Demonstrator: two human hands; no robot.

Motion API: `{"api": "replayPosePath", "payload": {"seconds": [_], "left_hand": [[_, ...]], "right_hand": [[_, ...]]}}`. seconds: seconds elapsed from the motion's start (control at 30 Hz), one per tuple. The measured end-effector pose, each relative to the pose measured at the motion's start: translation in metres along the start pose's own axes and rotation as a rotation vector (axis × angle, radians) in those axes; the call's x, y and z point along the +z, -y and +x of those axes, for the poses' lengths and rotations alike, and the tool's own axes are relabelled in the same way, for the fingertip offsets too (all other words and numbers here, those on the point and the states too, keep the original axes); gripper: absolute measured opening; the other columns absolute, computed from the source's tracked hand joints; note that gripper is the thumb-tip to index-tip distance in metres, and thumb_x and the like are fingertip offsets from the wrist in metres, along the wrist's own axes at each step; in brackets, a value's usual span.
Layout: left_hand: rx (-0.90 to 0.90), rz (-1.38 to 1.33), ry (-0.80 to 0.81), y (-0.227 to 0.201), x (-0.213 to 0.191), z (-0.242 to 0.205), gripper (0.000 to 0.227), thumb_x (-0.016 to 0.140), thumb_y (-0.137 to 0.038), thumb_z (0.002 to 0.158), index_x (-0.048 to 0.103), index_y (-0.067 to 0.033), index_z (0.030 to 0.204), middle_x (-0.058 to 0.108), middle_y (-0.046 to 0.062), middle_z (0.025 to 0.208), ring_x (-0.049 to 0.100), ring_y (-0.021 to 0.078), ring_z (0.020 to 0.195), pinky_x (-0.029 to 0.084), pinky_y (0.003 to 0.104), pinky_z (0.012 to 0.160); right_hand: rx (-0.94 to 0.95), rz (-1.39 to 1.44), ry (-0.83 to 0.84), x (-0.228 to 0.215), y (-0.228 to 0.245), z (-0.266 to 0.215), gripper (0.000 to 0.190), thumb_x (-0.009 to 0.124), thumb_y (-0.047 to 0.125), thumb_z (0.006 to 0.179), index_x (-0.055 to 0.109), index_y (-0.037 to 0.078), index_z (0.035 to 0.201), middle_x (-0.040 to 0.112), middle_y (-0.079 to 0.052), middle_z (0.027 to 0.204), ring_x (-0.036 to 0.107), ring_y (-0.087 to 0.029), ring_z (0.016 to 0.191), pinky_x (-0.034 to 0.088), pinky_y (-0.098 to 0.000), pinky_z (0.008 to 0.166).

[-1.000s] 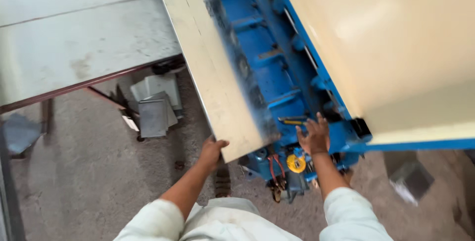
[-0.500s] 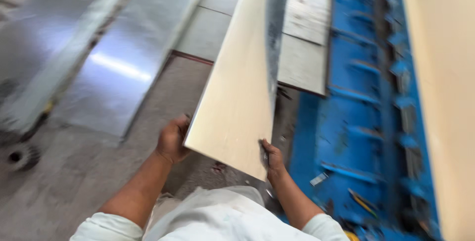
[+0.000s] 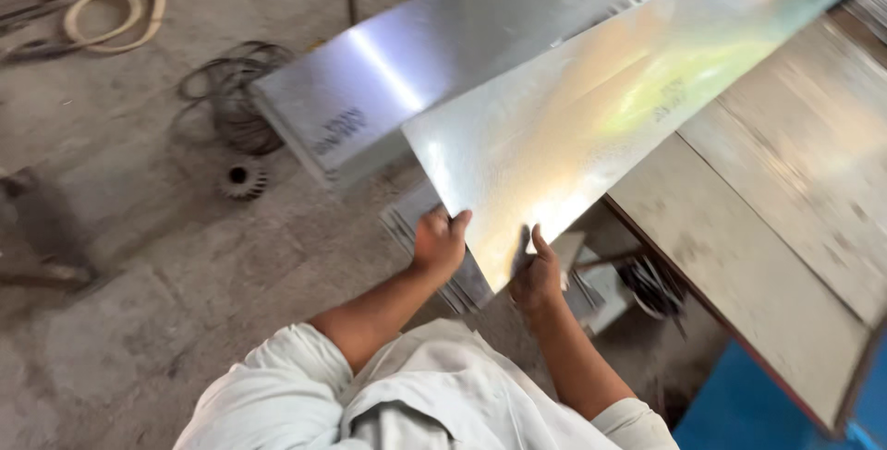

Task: The person repeatedly picks up rectangular metal sheets from a stack and feeds them into a blue industrial bending machine. They align the sheets and operate the machine's lever to bend the metal, then remove the processed sheets and place them back onto the stack. The process is repeated for multiple sheets throughout the clip.

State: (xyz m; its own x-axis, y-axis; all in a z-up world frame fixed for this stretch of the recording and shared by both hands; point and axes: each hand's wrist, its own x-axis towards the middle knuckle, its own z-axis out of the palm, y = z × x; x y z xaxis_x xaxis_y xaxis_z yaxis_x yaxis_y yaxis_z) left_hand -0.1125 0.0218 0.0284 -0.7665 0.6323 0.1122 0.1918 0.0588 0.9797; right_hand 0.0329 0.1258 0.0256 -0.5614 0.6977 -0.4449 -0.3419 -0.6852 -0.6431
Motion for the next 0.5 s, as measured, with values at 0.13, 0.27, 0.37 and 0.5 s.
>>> {"api": "replayPosePath", "payload": {"seconds": [0.13, 0.27, 0.37, 0.5], "left_hand": [[0.110, -0.064, -0.297, -0.003, -0.073, 0.122, 0.026, 0.067, -0.022, 0.095, 0.066, -0.0001, 0.082, 0.067, 0.011, 0.066, 0.061, 0.0192, 0.055, 0.047, 0.038, 0.054], [0.139, 0.002, -0.486, 0.011, -0.137, 0.238, 0.043, 0.070, -0.023, 0.100, 0.053, 0.0018, 0.069, 0.053, 0.016, 0.059, 0.041, 0.0216, 0.054, 0.038, 0.042, 0.053], [0.115, -0.012, -0.611, 0.030, -0.169, 0.297, 0.042, 0.070, -0.023, 0.099, 0.053, 0.0009, 0.069, 0.051, 0.015, 0.058, 0.040, 0.0217, 0.053, 0.039, 0.042, 0.053], [-0.078, -0.019, -0.559, 0.079, -0.207, 0.350, 0.043, 0.066, -0.028, 0.103, 0.058, -0.0003, 0.071, 0.057, 0.012, 0.061, 0.046, 0.0222, 0.053, 0.039, 0.044, 0.052]], "right_hand": [[0.094, -0.146, 0.064, 0.063, -0.009, 0.045, 0.057, 0.050, 0.047, 0.096, 0.047, 0.011, 0.141, 0.062, -0.019, 0.130, 0.062, -0.031, 0.110, 0.050, -0.0434, 0.099], [0.143, -0.295, 0.089, 0.044, -0.020, 0.067, 0.063, 0.051, 0.048, 0.098, 0.045, 0.009, 0.148, 0.058, -0.021, 0.134, 0.059, -0.032, 0.111, 0.048, -0.0449, 0.102], [0.204, -0.338, 0.046, 0.015, -0.029, 0.070, 0.058, 0.052, 0.040, 0.101, 0.048, 0.006, 0.147, 0.059, -0.018, 0.131, 0.059, -0.031, 0.110, 0.049, -0.0449, 0.102], [0.233, -0.371, -0.134, -0.014, -0.038, 0.075, 0.055, 0.049, 0.034, 0.100, 0.050, 0.004, 0.145, 0.064, -0.018, 0.129, 0.063, -0.031, 0.107, 0.051, -0.0437, 0.098]]}}
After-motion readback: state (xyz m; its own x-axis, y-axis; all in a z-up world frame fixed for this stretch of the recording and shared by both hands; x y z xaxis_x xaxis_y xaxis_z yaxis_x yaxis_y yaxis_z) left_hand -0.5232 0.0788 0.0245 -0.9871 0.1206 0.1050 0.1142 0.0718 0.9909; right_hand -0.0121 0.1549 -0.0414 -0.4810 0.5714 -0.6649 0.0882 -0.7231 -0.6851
